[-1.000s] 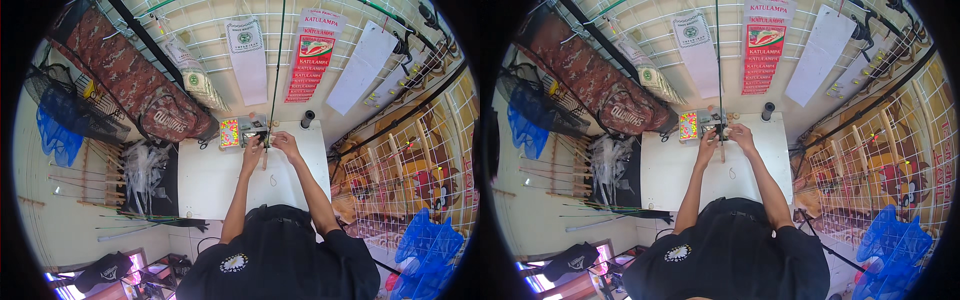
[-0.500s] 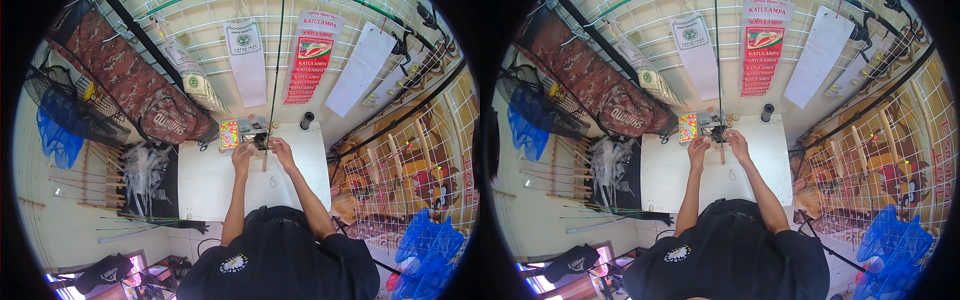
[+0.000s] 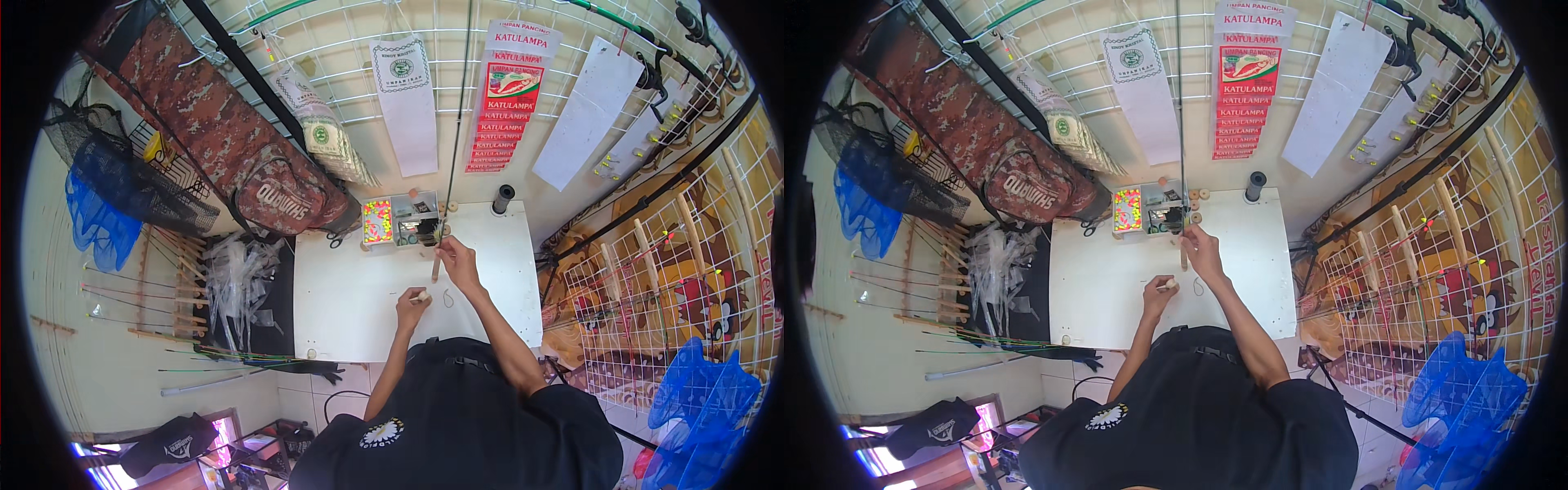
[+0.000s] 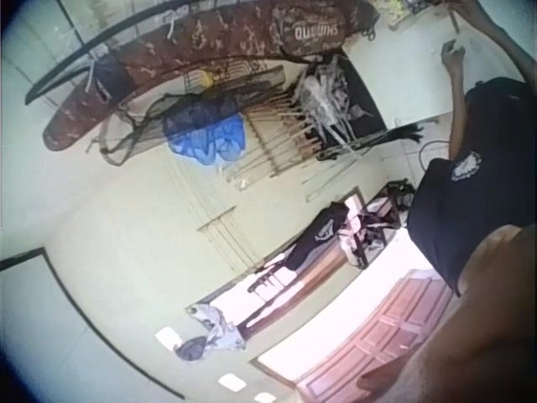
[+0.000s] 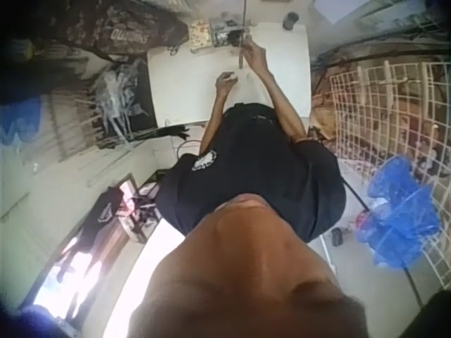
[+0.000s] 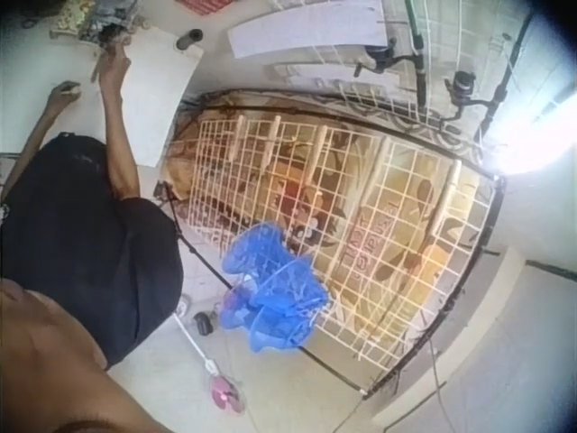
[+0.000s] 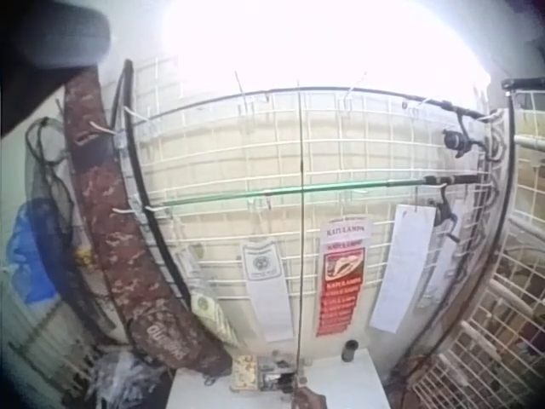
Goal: Attach a fishing float and stopper to a fishing line on a rod.
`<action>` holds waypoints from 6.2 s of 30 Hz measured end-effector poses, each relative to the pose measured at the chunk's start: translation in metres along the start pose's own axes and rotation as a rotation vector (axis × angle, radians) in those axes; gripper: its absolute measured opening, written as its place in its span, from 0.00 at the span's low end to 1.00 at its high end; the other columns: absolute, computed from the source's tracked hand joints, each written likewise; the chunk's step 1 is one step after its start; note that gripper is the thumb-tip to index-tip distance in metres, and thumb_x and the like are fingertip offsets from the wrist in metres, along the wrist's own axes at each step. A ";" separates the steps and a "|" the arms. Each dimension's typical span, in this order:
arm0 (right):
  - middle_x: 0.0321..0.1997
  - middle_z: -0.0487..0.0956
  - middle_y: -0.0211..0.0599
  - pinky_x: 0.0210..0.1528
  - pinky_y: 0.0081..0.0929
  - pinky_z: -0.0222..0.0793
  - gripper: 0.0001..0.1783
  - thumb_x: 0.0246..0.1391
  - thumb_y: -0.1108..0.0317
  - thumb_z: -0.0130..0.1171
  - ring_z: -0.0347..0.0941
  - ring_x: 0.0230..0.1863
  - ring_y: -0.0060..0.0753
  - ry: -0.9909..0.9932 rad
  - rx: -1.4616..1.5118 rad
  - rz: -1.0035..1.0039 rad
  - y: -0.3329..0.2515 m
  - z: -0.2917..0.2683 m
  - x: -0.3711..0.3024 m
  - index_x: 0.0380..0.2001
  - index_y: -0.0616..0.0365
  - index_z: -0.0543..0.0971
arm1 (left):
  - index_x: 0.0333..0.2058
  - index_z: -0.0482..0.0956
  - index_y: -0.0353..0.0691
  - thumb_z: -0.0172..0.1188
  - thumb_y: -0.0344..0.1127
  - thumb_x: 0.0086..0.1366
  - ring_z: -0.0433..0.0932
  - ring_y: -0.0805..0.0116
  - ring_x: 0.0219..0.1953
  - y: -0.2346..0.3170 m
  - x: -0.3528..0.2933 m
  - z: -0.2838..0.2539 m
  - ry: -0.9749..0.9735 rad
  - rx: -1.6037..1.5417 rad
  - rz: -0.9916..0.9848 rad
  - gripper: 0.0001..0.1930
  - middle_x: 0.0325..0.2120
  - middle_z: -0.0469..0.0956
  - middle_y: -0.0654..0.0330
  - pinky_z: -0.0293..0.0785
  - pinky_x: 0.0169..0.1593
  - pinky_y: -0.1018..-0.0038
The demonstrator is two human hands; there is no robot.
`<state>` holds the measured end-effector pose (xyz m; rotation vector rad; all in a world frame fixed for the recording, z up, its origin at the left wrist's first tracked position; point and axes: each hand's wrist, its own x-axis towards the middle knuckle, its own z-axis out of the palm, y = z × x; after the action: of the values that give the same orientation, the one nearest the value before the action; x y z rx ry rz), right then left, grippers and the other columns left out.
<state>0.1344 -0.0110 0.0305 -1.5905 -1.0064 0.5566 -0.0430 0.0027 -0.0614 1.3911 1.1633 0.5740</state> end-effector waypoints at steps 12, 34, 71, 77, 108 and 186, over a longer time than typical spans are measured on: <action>0.31 0.80 0.46 0.37 0.32 0.77 0.05 0.58 0.76 0.53 0.81 0.37 0.40 -0.013 -0.058 -0.039 -0.013 -0.012 -0.015 0.37 0.64 0.76 | 0.41 0.80 0.38 0.70 0.31 0.52 0.79 0.74 0.34 0.003 -0.006 0.008 -0.274 0.001 0.040 0.16 0.34 0.82 0.60 0.76 0.41 0.77; 0.35 0.81 0.49 0.46 0.35 0.78 0.12 0.57 0.77 0.50 0.81 0.41 0.41 -0.117 -0.085 0.016 -0.017 -0.016 -0.019 0.45 0.61 0.75 | 0.44 0.79 0.36 0.69 0.33 0.54 0.79 0.72 0.34 0.037 -0.014 0.017 -0.408 -0.027 0.080 0.19 0.35 0.81 0.57 0.77 0.40 0.77; 0.34 0.80 0.40 0.44 0.28 0.71 0.12 0.63 0.71 0.50 0.77 0.37 0.28 -0.346 0.192 0.044 -0.080 -0.040 -0.094 0.47 0.63 0.76 | 0.41 0.75 0.32 0.58 0.32 0.66 0.79 0.68 0.32 0.146 -0.062 -0.050 -0.436 -0.760 0.045 0.09 0.35 0.78 0.56 0.75 0.34 0.77; 0.31 0.79 0.36 0.32 0.23 0.67 0.08 0.61 0.68 0.55 0.71 0.29 0.27 -0.232 0.023 -0.082 -0.081 -0.041 -0.095 0.37 0.58 0.82 | 0.43 0.73 0.34 0.55 0.41 0.69 0.76 0.72 0.35 0.141 -0.048 -0.043 -0.372 -0.998 -0.025 0.14 0.36 0.76 0.60 0.75 0.40 0.80; 0.28 0.82 0.41 0.21 0.26 0.69 0.12 0.53 0.79 0.56 0.77 0.19 0.34 -0.342 -0.034 -0.236 -0.101 -0.072 -0.114 0.41 0.56 0.80 | 0.44 0.77 0.31 0.64 0.20 0.57 0.78 0.70 0.42 0.171 -0.054 -0.030 -0.045 -0.551 0.262 0.15 0.39 0.79 0.55 0.74 0.48 0.76; 0.27 0.79 0.43 0.32 0.41 0.70 0.05 0.60 0.68 0.50 0.77 0.30 0.48 -0.420 -0.373 -0.305 -0.102 -0.099 -0.044 0.37 0.53 0.75 | 0.43 0.81 0.30 0.66 0.30 0.59 0.80 0.68 0.38 0.200 -0.070 -0.031 -0.405 -0.151 0.181 0.14 0.35 0.81 0.54 0.76 0.45 0.74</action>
<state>0.1577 -0.0998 0.1478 -1.6277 -1.7179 0.5207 -0.0358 -0.0109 0.1528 1.4091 0.6625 0.4672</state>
